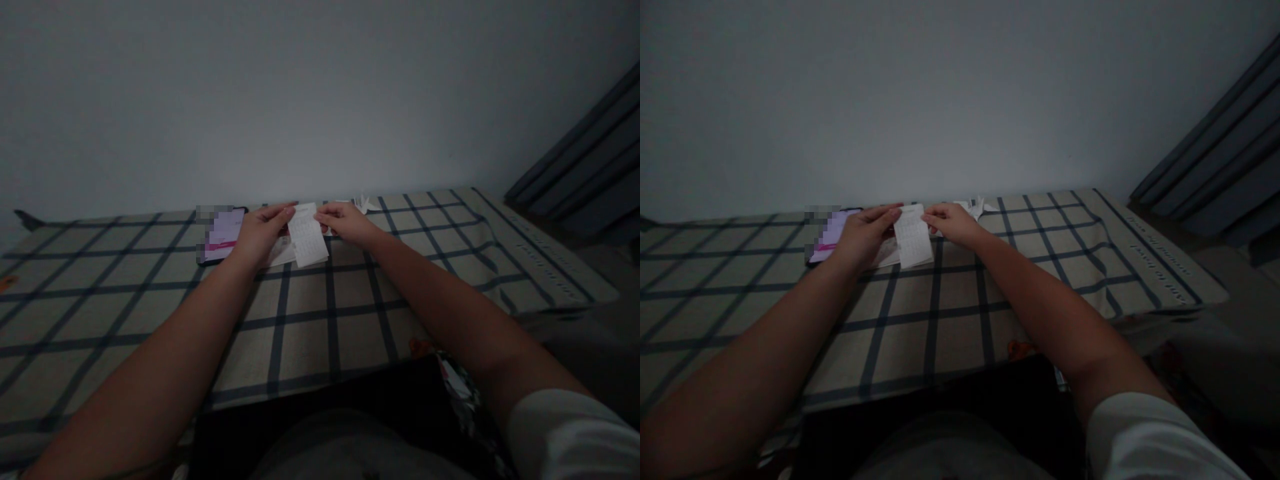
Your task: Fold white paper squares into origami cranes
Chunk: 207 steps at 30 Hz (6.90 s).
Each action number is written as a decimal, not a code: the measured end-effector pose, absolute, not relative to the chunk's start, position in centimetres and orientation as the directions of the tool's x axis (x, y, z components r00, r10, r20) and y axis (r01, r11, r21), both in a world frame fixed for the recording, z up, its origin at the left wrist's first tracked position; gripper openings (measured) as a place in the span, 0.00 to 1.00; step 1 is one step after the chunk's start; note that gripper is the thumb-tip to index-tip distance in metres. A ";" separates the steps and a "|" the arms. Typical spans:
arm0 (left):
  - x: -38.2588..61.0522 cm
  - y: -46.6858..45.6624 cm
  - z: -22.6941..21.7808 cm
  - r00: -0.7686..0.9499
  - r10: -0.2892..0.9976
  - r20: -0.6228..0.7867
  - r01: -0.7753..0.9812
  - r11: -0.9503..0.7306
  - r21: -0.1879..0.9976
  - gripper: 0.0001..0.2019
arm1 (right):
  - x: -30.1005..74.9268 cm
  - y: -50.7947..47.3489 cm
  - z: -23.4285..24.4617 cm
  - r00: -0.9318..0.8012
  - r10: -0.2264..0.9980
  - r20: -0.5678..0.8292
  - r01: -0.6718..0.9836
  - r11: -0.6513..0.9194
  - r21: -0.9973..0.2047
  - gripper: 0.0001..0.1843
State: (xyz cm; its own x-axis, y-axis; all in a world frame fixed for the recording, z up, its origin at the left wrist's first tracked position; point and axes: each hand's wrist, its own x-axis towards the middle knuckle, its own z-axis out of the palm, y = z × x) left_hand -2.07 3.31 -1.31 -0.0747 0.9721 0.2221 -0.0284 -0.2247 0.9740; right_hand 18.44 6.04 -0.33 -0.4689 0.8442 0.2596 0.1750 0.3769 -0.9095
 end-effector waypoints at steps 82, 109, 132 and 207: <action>-1.3 2.5 -0.2 0.204 0.978 -0.032 -0.295 0.092 0.951 0.12 | 18.7 6.2 -0.4 -0.357 0.875 0.325 -0.019 0.341 -0.940 0.09; -1.4 2.2 -0.7 0.044 0.978 0.206 0.120 -0.210 0.970 0.19 | 18.8 6.4 -0.7 -0.441 0.843 0.309 0.114 0.394 -0.912 0.14; -1.3 1.8 -0.3 0.101 0.906 0.411 0.487 -0.405 0.774 0.15 | 18.4 5.7 -0.7 -0.466 0.761 0.451 0.165 0.576 -0.801 0.16; -2.1 2.4 -0.8 0.257 0.888 0.382 0.538 -0.459 0.707 0.16 | 18.2 6.2 -1.3 -0.292 0.812 0.506 0.096 0.551 -0.829 0.16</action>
